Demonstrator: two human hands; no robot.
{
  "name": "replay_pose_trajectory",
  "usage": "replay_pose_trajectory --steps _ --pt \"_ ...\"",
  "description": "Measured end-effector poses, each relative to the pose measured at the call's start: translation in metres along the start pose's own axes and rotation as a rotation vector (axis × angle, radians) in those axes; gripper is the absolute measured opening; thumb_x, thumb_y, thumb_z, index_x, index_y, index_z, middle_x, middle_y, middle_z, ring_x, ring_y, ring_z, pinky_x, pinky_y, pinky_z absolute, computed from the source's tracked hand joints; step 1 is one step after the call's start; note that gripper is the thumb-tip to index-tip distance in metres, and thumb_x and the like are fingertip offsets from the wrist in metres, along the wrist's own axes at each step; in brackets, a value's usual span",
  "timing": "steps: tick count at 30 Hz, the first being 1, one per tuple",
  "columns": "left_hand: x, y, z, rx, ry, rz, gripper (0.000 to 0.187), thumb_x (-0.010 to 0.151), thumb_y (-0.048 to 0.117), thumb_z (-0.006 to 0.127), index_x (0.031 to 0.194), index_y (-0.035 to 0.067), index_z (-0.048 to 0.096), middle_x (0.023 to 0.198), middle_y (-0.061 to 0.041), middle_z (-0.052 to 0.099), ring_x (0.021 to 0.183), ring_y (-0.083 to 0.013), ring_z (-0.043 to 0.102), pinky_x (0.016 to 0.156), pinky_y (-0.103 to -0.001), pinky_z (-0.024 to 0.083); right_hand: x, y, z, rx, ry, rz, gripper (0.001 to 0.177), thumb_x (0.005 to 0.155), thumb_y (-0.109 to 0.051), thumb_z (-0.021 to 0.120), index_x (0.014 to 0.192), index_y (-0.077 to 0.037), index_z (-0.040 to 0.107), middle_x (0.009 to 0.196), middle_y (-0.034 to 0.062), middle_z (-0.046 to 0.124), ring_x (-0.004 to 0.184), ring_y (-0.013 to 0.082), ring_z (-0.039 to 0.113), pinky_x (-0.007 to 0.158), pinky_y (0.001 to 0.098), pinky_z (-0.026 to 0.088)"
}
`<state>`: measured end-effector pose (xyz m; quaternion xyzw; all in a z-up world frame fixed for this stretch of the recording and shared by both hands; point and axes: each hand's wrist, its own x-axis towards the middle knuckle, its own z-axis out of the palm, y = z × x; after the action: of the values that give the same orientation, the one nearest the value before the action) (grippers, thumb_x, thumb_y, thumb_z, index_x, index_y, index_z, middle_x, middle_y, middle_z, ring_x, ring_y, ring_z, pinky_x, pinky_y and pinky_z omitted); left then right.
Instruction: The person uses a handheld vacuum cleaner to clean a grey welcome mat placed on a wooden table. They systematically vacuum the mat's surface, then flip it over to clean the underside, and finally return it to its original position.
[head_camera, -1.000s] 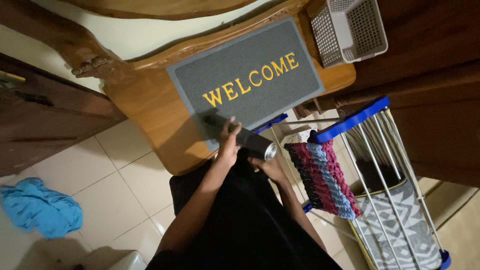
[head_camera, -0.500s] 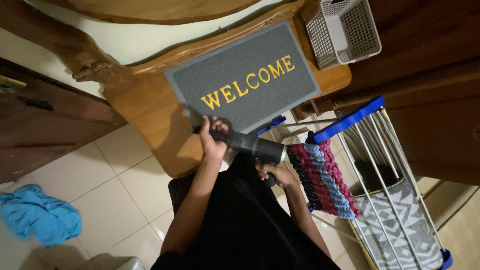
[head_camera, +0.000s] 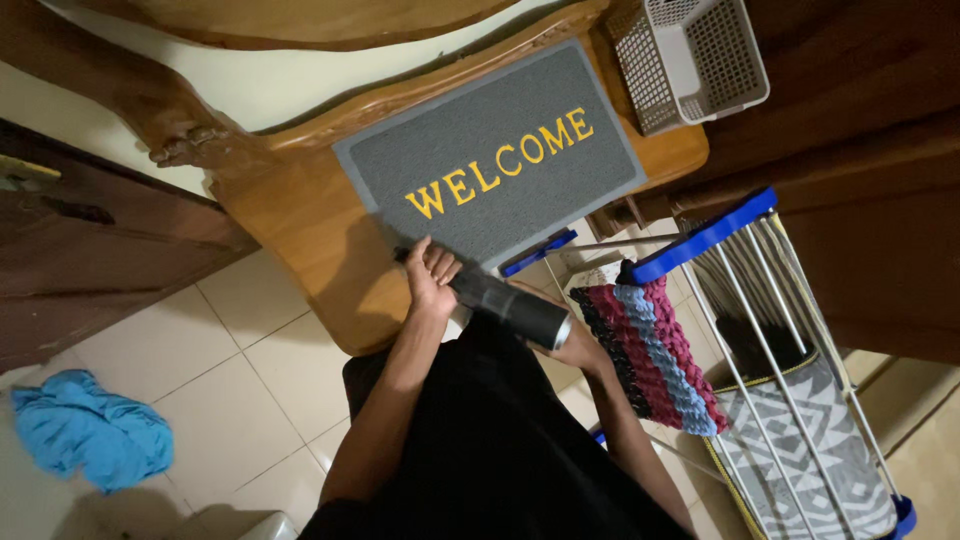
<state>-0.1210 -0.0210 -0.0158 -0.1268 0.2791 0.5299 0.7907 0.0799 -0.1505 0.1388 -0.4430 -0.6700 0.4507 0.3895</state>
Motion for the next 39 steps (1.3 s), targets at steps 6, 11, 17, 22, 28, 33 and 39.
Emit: replay_pose_trajectory --steps 6,11,17,22,28,33,39 --pt "-0.013 0.008 0.018 0.022 0.018 0.089 0.04 0.099 0.023 0.059 0.063 0.019 0.041 0.048 0.009 0.021 0.039 -0.007 0.015 0.038 -0.024 0.016 -0.038 0.084 0.014 0.285 -0.047 0.497 0.023 0.084 -0.011 0.079 0.105 -0.004 0.071 0.084 0.0046 0.075 0.069 0.0133 0.071 0.06 0.0311 0.062" --pt "-0.009 0.014 0.013 -0.061 -0.139 0.089 0.052 0.1 0.021 0.062 0.056 0.022 0.035 0.047 0.008 0.023 0.038 -0.008 0.016 0.037 -0.025 0.017 -0.046 0.098 0.032 0.427 -0.008 0.494 0.014 0.094 -0.014 0.074 0.09 -0.002 0.067 0.072 0.005 0.064 0.064 0.0139 0.063 0.059 0.0312 0.054" --pt "-0.001 0.013 0.001 -0.199 -0.026 0.053 0.048 0.1 0.024 0.064 0.059 0.02 0.039 0.05 0.008 0.03 0.039 -0.0076 0.026 0.039 -0.023 0.025 -0.026 0.079 0.028 0.282 -0.006 0.574 0.009 0.089 -0.011 0.073 0.089 -0.002 0.07 0.072 0.0042 0.066 0.063 0.0129 0.063 0.058 0.0299 0.053" --pt "0.011 0.01 -0.005 -0.078 0.136 -0.026 0.027 0.094 0.034 0.065 0.078 0.014 0.056 0.067 0.0 0.054 0.062 -0.0153 0.053 0.062 -0.03 0.047 0.005 0.053 0.031 0.255 0.068 0.586 0.03 0.081 -0.003 0.076 0.11 -0.006 0.067 0.081 0.0034 0.071 0.063 0.0119 0.063 0.054 0.0278 0.053" --pt "0.049 0.009 -0.066 0.402 0.339 -0.202 0.043 0.096 0.049 0.063 0.123 0.016 0.057 0.12 -0.003 0.065 0.108 -0.0221 0.062 0.091 -0.045 0.05 0.014 0.047 0.02 0.178 0.17 0.594 0.057 0.076 -0.003 0.078 0.128 -0.009 0.056 0.089 -0.0025 0.07 0.065 0.0066 0.064 0.052 0.0251 0.053" --pt "0.059 0.005 -0.084 0.43 0.086 -0.2 0.072 0.095 0.053 0.056 0.156 0.014 0.044 0.146 -0.013 0.06 0.126 -0.0302 0.062 0.104 -0.053 0.052 -0.006 0.067 -0.003 0.012 0.268 0.769 0.026 0.083 -0.008 0.085 0.102 0.001 0.07 0.07 0.003 0.061 0.054 0.0124 0.053 0.046 0.0283 0.04" --pt "0.03 0.009 -0.028 0.67 0.081 -0.163 0.06 0.096 0.05 0.057 0.148 0.021 0.048 0.142 -0.015 0.063 0.122 -0.033 0.063 0.099 -0.052 0.053 -0.016 0.074 -0.019 0.03 0.408 0.583 0.024 0.08 -0.011 0.082 0.098 -0.007 0.068 0.07 -0.0049 0.064 0.053 0.0048 0.055 0.045 0.0234 0.044"
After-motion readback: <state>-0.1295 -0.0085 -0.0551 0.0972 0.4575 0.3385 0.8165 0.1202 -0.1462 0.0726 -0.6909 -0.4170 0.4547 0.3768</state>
